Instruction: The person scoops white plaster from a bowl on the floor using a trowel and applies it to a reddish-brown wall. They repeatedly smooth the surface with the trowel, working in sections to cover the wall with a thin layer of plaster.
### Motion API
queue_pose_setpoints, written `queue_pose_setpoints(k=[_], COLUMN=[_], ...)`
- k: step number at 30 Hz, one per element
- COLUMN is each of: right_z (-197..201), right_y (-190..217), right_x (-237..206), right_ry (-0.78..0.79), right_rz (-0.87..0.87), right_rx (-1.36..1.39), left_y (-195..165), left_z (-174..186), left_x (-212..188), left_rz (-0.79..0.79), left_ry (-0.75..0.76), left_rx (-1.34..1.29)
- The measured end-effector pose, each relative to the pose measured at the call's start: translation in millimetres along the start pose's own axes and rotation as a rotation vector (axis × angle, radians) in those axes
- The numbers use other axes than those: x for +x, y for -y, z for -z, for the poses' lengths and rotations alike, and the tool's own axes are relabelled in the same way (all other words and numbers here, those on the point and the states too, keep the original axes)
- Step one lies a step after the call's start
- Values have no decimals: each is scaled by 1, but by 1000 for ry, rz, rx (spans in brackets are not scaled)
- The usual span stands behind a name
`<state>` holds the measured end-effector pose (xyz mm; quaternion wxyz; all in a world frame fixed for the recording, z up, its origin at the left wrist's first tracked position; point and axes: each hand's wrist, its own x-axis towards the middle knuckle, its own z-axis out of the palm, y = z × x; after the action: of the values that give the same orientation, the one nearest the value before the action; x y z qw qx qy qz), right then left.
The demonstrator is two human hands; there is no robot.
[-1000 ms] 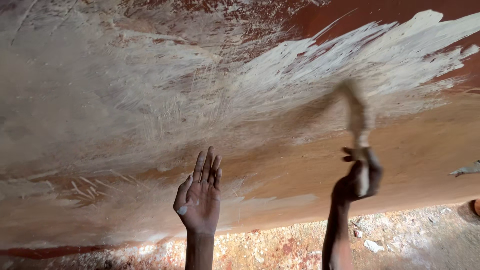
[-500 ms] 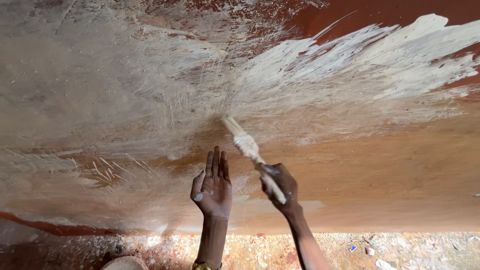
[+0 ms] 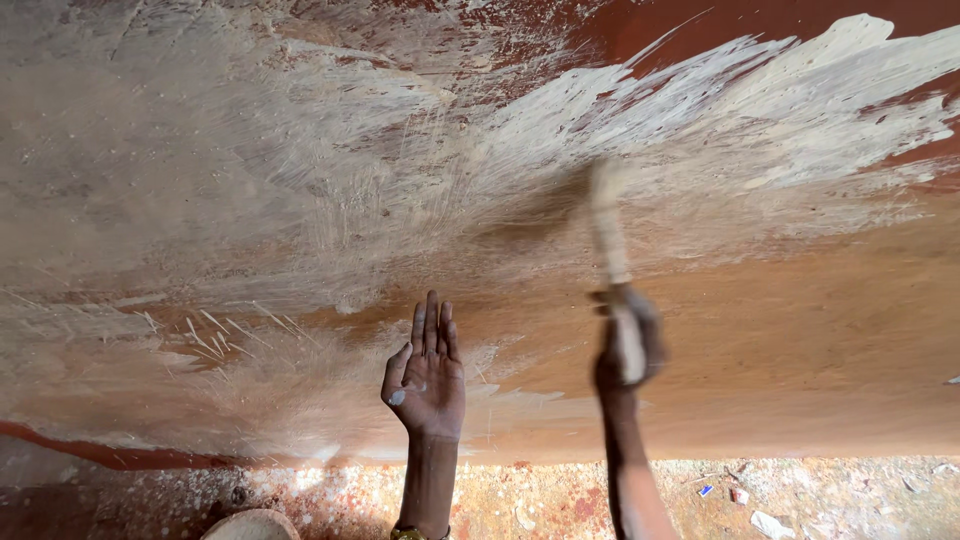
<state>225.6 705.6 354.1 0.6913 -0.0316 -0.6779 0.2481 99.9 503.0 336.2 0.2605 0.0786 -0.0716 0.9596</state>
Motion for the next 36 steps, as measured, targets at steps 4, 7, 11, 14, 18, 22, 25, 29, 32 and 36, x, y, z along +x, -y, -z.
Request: queue_pose_setpoints(k=[4, 7, 11, 14, 18, 22, 25, 29, 32, 36], right_z=[-46, -36, 33, 87, 79, 7, -30, -12, 39, 81], right_y=[13, 3, -21, -32, -32, -11, 13, 23, 5, -19], right_x=[-38, -25, 27, 59, 62, 22, -15, -24, 4, 21], right_ry=[427, 438, -39, -300, -450, -93, 305, 468, 196, -301], right_rz=[79, 154, -178, -213, -89, -80, 161, 50, -30, -55], right_rx=[38, -40, 187, 170, 71, 41, -82, -71, 18, -165], left_y=[6, 7, 3, -1, 0, 12, 25, 35, 34, 30], left_z=[7, 11, 13, 14, 15, 15, 13, 4, -8, -25], left_x=[-1, -4, -5, -5, -6, -9, -11, -10, -5, -5], left_rz=[-18, 1, 26, 39, 37, 72, 164, 206, 254, 216], left_ry=[-105, -106, -107, -82, -53, -94, -114, -201, -137, 4], left_rx=[14, -22, -34, -2, 35, 113, 131, 276, 380, 753])
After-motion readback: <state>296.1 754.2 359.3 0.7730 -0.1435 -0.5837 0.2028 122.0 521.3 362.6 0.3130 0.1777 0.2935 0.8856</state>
